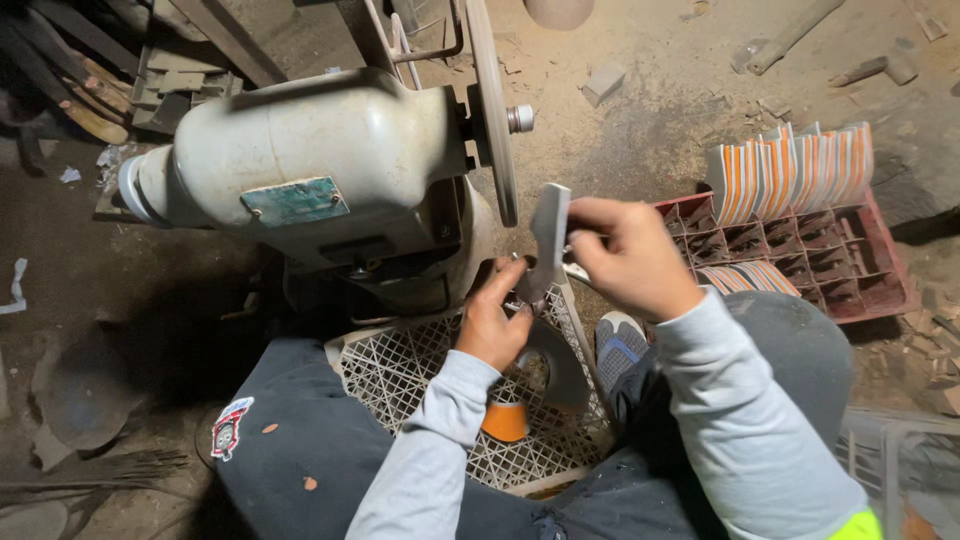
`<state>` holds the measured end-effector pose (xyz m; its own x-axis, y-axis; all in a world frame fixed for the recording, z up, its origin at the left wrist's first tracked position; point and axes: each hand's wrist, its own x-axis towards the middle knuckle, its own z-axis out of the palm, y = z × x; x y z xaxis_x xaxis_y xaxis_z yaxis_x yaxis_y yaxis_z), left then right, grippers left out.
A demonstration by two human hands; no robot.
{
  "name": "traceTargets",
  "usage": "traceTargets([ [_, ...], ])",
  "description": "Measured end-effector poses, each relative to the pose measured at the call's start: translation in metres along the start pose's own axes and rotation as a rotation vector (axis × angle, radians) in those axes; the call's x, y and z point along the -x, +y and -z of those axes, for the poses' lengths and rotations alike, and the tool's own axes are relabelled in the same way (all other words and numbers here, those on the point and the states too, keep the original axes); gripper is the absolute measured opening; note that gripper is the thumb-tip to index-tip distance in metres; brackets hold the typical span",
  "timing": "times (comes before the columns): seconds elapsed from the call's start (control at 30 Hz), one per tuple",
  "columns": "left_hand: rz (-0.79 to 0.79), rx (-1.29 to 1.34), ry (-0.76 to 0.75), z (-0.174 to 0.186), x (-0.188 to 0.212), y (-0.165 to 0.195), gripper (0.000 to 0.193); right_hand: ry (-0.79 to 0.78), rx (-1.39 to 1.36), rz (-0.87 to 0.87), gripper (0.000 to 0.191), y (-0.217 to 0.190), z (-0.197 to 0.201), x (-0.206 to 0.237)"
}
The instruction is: The person sits on the floor and uses a bench grinder to smooth the edges of curved shoe sole pieces. They hold each piece with both hands, press it against the spinning wheel, and rotate it to grind different edges before placing it down.
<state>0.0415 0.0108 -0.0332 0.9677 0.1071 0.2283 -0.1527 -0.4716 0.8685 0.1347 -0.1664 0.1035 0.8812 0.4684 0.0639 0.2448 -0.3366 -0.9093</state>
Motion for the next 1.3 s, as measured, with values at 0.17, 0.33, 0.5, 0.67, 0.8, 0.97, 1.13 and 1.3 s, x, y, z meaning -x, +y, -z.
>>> traceTargets([
  [0.17,0.381,0.208,-0.055,0.002,-0.006,0.002,0.041,0.124,0.14,0.243,0.043,-0.003,-0.034,-0.01],
  [0.33,0.137,0.47,-0.028,0.009,-0.011,0.02,0.05,0.143,0.198,0.331,0.046,-0.014,-0.027,-0.012],
  [0.5,-0.021,-0.071,0.051,0.02,-0.001,0.05,0.052,-0.207,-0.036,0.176,0.035,-0.029,0.028,0.005],
  [0.67,-0.073,-0.292,0.052,0.03,0.015,0.074,0.062,-0.217,-0.14,-0.126,0.035,-0.011,0.052,0.006],
  [0.8,-0.089,-0.301,0.051,0.03,0.02,0.079,0.062,-0.173,-0.134,-0.087,0.034,0.003,0.047,0.005],
  [0.97,0.03,-0.06,-0.021,0.021,0.015,0.064,0.057,-0.129,-0.122,-0.124,0.035,0.01,0.029,0.0],
  [1.13,0.317,0.669,-0.269,0.012,0.002,0.035,0.045,0.029,0.247,0.227,0.038,0.017,-0.024,-0.016],
  [1.3,0.353,0.89,-0.248,0.008,-0.004,0.01,0.063,0.128,0.302,0.283,0.043,0.023,-0.048,-0.034],
])
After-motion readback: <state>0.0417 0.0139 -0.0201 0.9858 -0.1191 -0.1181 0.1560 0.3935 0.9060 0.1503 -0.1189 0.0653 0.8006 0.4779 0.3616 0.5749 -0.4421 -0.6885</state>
